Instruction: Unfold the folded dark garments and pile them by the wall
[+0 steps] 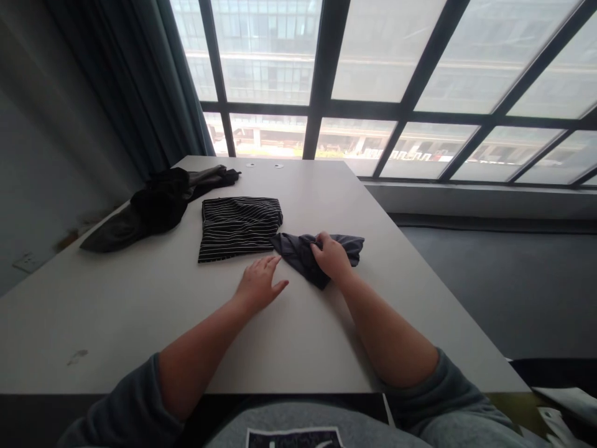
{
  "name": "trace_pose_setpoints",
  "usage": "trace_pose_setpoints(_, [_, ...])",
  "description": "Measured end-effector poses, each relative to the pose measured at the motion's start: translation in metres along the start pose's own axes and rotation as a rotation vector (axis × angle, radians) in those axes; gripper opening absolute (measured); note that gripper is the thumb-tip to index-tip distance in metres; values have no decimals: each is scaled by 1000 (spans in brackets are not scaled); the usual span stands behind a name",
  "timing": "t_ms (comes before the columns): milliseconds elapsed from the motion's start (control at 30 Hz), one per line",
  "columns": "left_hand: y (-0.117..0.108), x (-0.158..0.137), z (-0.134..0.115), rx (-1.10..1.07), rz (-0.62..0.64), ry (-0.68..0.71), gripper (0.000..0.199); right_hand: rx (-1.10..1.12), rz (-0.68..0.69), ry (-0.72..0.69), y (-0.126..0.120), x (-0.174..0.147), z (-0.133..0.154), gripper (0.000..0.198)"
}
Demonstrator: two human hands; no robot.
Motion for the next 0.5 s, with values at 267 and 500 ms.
trace_pose_setpoints(267, [-23,5,14,-647,-18,-32,62,907,571,-76,25,-44,54,39])
trace_pose_setpoints(500, [-46,4,22,-721,-121,-210,26,347,36,-289,-22,-27,35,31])
Point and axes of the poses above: each hand's wrist, its own x-axis towards the middle knuckle, its own y-axis out of the palm, z = x × y, the point moved 6 cm from there along x, towards the middle knuckle, and after that the axes turned 1 degree about -x, right-handed, at the moved point
